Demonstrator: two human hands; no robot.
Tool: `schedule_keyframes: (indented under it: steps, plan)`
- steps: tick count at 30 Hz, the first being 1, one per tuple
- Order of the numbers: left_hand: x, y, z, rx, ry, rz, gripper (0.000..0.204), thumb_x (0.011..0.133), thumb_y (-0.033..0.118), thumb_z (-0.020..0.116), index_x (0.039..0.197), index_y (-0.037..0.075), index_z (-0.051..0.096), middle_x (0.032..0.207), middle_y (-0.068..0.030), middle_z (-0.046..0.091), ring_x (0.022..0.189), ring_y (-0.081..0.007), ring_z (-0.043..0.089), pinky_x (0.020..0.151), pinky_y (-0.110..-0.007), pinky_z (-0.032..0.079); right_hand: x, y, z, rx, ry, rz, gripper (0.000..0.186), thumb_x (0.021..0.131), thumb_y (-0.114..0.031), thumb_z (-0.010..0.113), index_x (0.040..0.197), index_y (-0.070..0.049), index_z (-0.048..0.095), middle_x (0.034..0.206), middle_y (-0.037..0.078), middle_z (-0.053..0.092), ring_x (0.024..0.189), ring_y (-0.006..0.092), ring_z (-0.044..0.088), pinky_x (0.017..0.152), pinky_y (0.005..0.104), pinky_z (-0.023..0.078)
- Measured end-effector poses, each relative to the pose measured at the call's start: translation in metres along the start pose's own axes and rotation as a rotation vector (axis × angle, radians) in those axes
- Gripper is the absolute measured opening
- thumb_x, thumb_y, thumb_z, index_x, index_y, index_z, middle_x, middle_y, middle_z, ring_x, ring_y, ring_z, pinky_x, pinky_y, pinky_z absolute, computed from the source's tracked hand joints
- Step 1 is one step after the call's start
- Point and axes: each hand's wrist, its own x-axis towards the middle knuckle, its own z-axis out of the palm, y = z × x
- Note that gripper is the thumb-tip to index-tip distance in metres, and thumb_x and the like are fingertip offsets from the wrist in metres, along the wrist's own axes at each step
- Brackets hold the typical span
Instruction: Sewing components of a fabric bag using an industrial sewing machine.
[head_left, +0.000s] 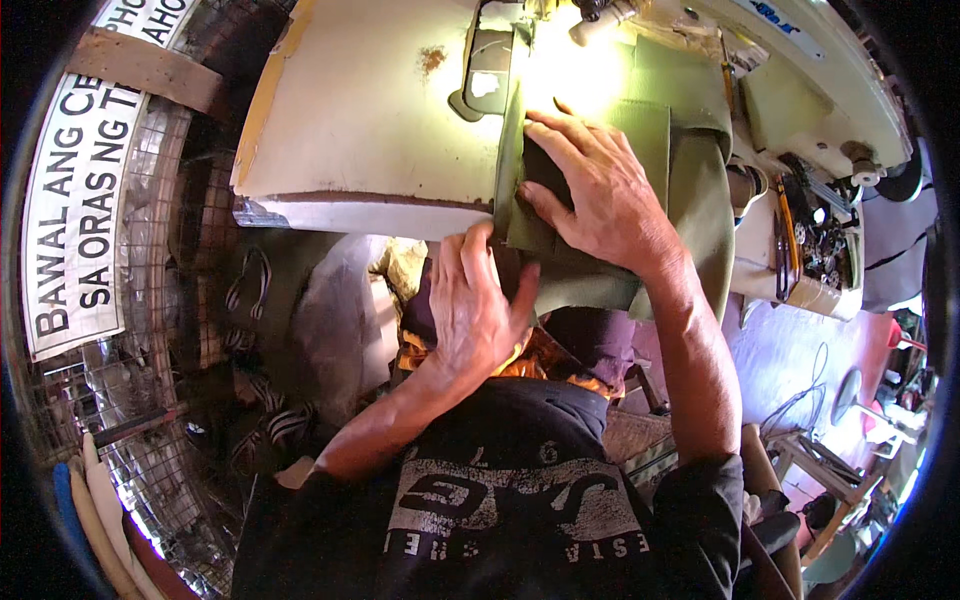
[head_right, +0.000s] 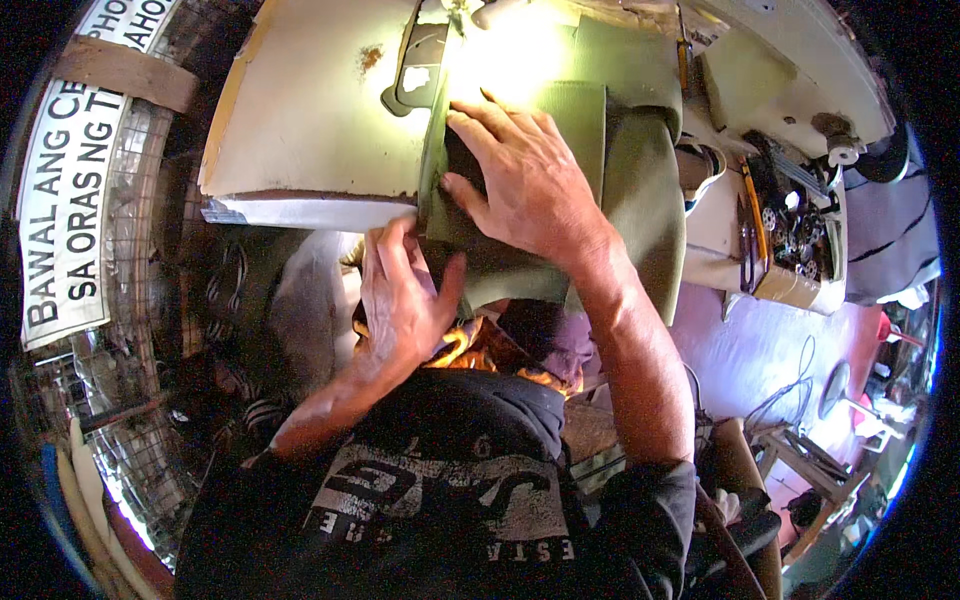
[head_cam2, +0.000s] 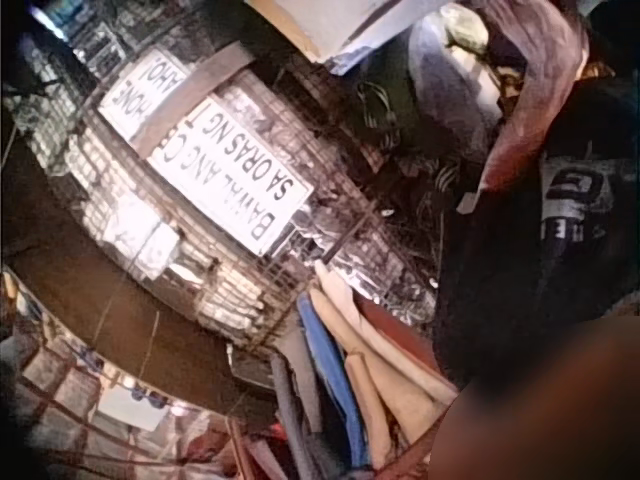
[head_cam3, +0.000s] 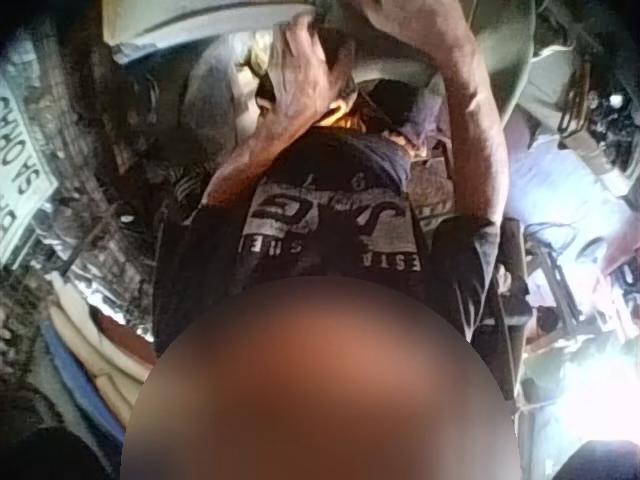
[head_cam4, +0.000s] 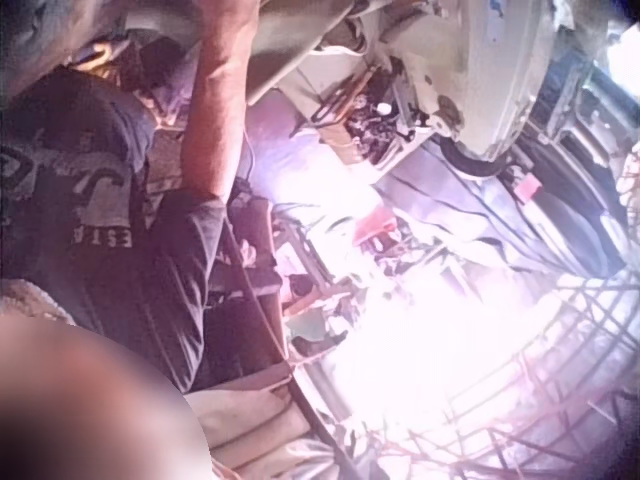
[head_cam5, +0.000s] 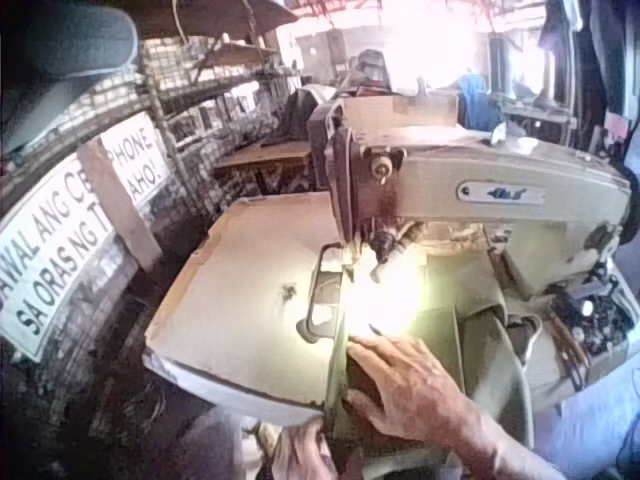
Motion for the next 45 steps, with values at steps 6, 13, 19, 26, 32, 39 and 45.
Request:
schedule_keyframes:
  steps: [6,13,19,26,32,39,45]
  plan:
    - [0.004,-0.002,0.001,0.073,0.071,-0.017,0.045,0.078,0.004,0.068,0.119,0.001,0.049,0.095,-0.0194,0.054,0.081,-0.0394,0.059,0.071,-0.049,0.049,-0.002,0.002,0.000,-0.030,-0.017,-0.023,0.074,0.087,-0.038,0.073,0.147,-0.003,0.046,0.152,0.016,0.046,0.146,0.0356,0.035,0.118,0.0475,0.030]
    - [0.011,0.006,-0.018,-0.088,-0.054,-0.137,0.036,0.083,0.000,0.067,0.115,0.005,0.052,0.075,-0.0144,0.061,0.063,-0.0333,0.064,0.060,-0.045,0.052,-0.003,0.001,-0.002,-0.032,-0.028,-0.040,0.086,0.081,-0.044,0.077,0.148,-0.002,0.044,0.153,0.017,0.044,0.148,0.0356,0.032,0.119,0.0484,0.028]
    - [0.019,0.011,-0.026,0.066,-0.136,0.091,0.049,0.081,0.002,0.068,0.126,0.000,0.050,0.088,-0.0176,0.061,0.073,-0.0370,0.064,0.063,-0.047,0.052,-0.003,-0.003,-0.006,-0.053,-0.028,0.003,0.092,0.074,-0.041,0.080,0.148,-0.001,0.042,0.152,0.020,0.043,0.146,0.0360,0.034,0.118,0.0503,0.029]
    - [0.017,0.007,-0.029,0.103,-0.141,0.142,0.055,0.077,-0.001,0.068,0.129,0.001,0.050,0.086,-0.0154,0.061,0.074,-0.0349,0.064,0.066,-0.045,0.053,0.001,-0.003,-0.013,0.177,-0.049,0.036,0.099,0.066,-0.031,0.088,0.147,-0.002,0.038,0.147,0.026,0.045,0.138,0.0391,0.043,0.114,0.0491,0.032]
    - [0.022,0.007,-0.030,0.053,-0.309,-0.009,0.049,0.083,0.010,0.070,0.127,-0.002,0.051,0.089,-0.0167,0.064,0.079,-0.0342,0.069,0.071,-0.044,0.056,0.001,-0.002,-0.019,0.239,-0.044,-0.040,0.080,0.069,-0.022,0.082,0.138,-0.005,0.046,0.123,0.021,0.053,0.119,0.0420,0.049,0.106,0.0499,0.039]
    - [0.149,-0.037,-0.059,0.028,-0.328,0.600,0.034,0.085,0.004,0.066,0.119,0.006,0.062,0.114,-0.0139,0.061,0.107,-0.0303,0.059,0.093,-0.040,0.052,0.006,-0.020,-0.017,0.108,0.099,-0.038,0.035,0.074,-0.009,0.075,0.106,-0.001,0.062,0.101,0.018,0.060,0.105,0.0378,0.057,0.094,0.0461,0.047]
    - [0.251,-0.075,-0.004,-0.306,-0.709,1.121,0.030,0.084,0.004,0.069,0.113,0.010,0.068,0.111,-0.0058,0.065,0.106,-0.0308,0.061,0.090,-0.041,0.052,0.009,-0.095,0.022,-0.013,0.346,0.590,0.021,0.085,-0.015,0.071,0.101,-0.004,0.065,0.086,0.014,0.059,0.081,0.0331,0.058,0.073,0.0435,0.050]
